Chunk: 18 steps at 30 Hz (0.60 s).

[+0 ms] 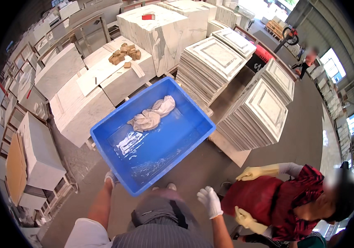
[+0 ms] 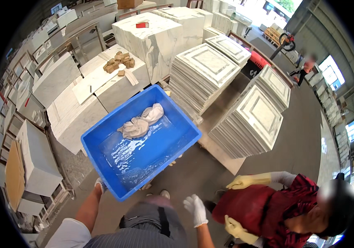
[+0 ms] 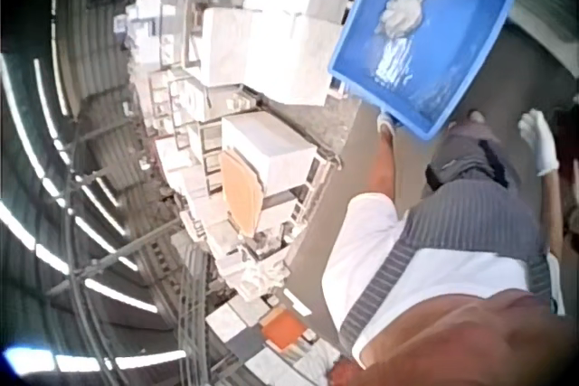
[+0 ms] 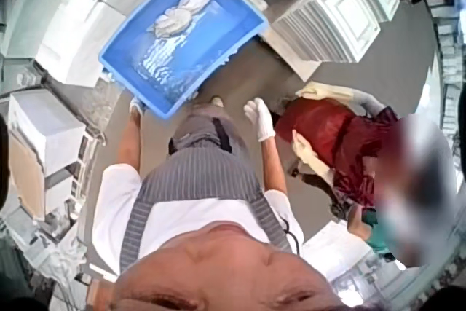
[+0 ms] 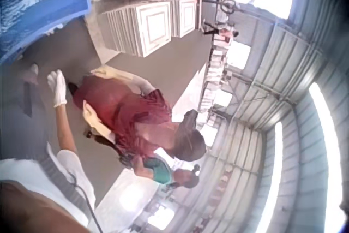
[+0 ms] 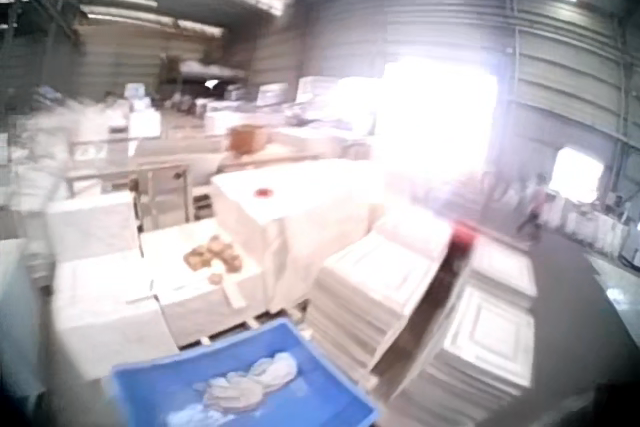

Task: The person picks up square tiles from a pallet and places them onto the floor in a grid pattern. The person handles the tiles one at a time, aligning them with previously laid tiles to form a continuous tiled surface.

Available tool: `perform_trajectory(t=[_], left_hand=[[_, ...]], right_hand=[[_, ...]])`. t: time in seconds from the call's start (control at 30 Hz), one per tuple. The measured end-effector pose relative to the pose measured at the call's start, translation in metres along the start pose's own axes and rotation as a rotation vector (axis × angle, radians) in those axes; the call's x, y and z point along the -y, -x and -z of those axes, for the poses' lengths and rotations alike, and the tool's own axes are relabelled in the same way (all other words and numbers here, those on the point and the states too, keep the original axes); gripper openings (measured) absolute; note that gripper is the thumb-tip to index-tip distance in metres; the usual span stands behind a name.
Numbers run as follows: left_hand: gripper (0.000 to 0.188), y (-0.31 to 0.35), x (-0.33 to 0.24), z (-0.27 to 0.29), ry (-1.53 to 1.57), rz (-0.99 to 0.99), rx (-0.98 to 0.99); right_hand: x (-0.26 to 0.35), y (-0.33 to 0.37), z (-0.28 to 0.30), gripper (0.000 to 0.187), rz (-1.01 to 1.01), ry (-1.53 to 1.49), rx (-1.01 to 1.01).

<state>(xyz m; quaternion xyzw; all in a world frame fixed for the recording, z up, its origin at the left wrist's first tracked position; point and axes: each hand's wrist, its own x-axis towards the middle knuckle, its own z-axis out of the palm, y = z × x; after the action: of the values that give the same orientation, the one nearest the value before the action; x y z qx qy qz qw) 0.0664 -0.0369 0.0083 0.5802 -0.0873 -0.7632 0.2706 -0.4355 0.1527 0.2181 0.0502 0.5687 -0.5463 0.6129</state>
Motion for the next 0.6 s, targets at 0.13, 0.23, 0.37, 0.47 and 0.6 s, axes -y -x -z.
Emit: perform_trajectory(t=[0.13, 0.23, 0.37, 0.47, 0.6], left_hand=[[0.045, 0.026, -0.02, -0.001, -0.098, -0.028, -0.058], [0.039, 0.017, -0.001, 0.003, 0.036, -0.195, -0.071], [0.031, 0.003, 0.0, 0.03, -0.057, -0.351, 0.06], [0.033, -0.002, -0.019, 0.005, 0.345, -0.131, 0.007], [0.038, -0.016, -0.039, 0.045, 0.267, -0.14, 0.064]], right_hand=[[-0.002, 0.012, -0.073, 0.051, 0.042, 0.027, 0.182], [0.009, 0.019, -0.135, 0.07, 0.069, 0.248, 0.211], [-0.01, 0.031, -0.211, 0.08, 0.032, 0.388, 0.326], [-0.039, 0.026, -0.25, 0.062, 0.213, 0.295, 0.177], [-0.077, 0.017, -0.289, 0.073, 0.387, 0.334, 0.038]])
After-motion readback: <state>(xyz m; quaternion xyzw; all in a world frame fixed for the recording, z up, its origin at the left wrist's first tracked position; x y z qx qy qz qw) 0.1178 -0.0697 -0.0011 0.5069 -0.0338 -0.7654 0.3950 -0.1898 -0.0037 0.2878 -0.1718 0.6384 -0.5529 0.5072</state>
